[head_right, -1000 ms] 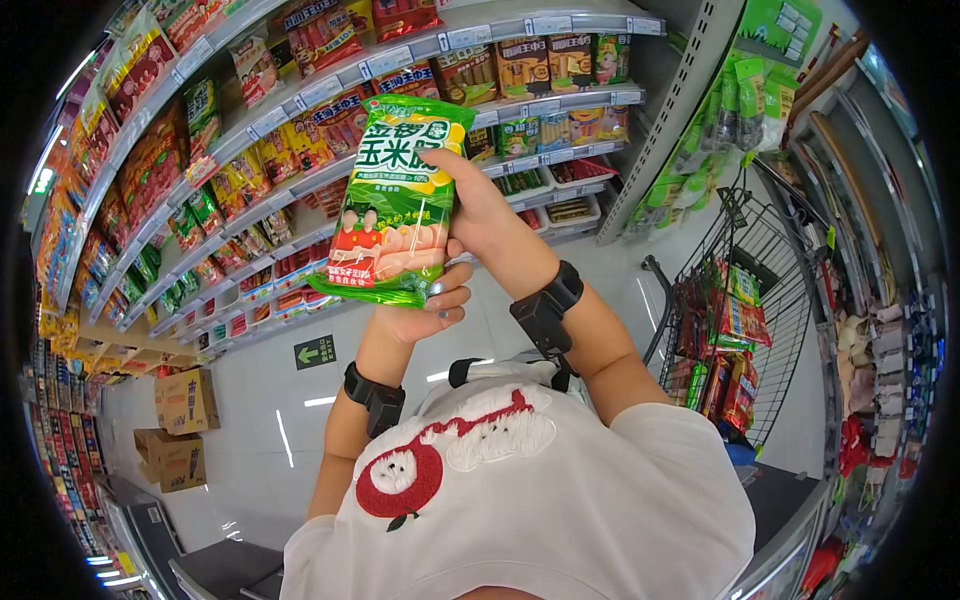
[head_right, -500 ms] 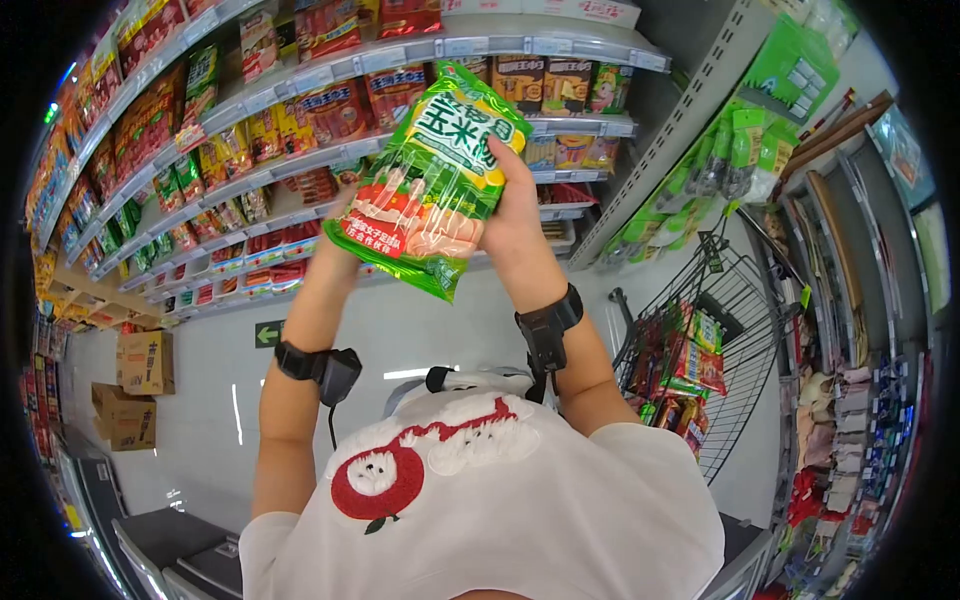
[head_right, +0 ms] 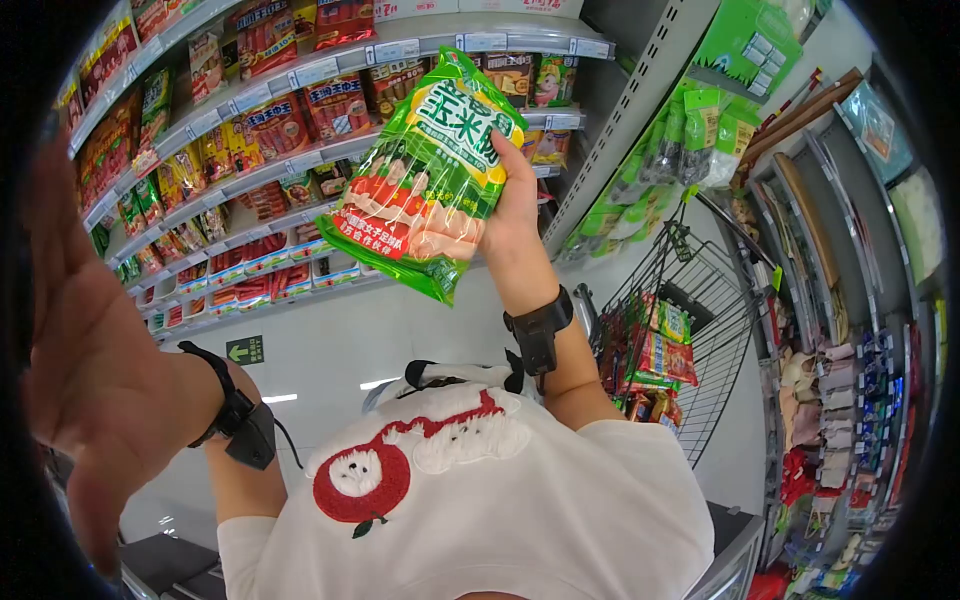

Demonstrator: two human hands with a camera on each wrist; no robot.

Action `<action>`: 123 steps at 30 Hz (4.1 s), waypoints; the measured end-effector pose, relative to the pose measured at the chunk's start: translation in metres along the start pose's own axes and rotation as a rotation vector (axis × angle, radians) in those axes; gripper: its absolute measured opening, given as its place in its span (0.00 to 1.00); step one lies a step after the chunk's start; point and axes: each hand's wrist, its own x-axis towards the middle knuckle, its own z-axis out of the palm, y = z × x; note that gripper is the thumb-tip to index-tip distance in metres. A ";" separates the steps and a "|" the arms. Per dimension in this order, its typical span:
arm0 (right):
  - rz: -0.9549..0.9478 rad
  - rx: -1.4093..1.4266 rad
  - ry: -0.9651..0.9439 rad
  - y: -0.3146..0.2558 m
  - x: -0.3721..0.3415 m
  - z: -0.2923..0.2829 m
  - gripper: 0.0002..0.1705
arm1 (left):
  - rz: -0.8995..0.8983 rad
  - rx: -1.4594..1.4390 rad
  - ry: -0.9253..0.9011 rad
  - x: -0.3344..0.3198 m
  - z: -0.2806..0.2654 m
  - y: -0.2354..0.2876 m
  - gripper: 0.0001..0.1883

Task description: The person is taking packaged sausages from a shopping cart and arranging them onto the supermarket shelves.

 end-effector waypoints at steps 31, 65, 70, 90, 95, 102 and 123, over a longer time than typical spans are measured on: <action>0.370 0.558 -0.132 0.000 -0.041 0.007 0.19 | -0.581 -0.110 -0.005 -0.039 0.125 -0.073 0.45; 0.807 1.326 0.021 0.062 -0.039 -0.036 0.22 | -1.312 -0.728 0.043 -0.109 0.200 -0.112 0.37; 0.783 1.225 0.100 0.053 -0.037 -0.037 0.22 | -1.374 -0.736 0.005 -0.129 0.207 -0.120 0.34; 0.183 -0.032 0.190 -0.005 -0.001 -0.054 0.22 | -1.437 -1.509 0.056 -0.140 0.160 -0.057 0.45; 0.030 -0.298 0.278 -0.003 -0.001 -0.065 0.18 | -1.559 -1.569 0.088 -0.146 0.168 -0.056 0.33; 0.051 -0.480 0.272 -0.003 0.003 -0.078 0.19 | -1.562 -1.344 -0.100 -0.148 0.178 -0.050 0.32; 0.211 -0.604 0.114 0.022 -0.006 -0.081 0.20 | -1.555 -1.209 0.198 -0.171 0.167 -0.044 0.33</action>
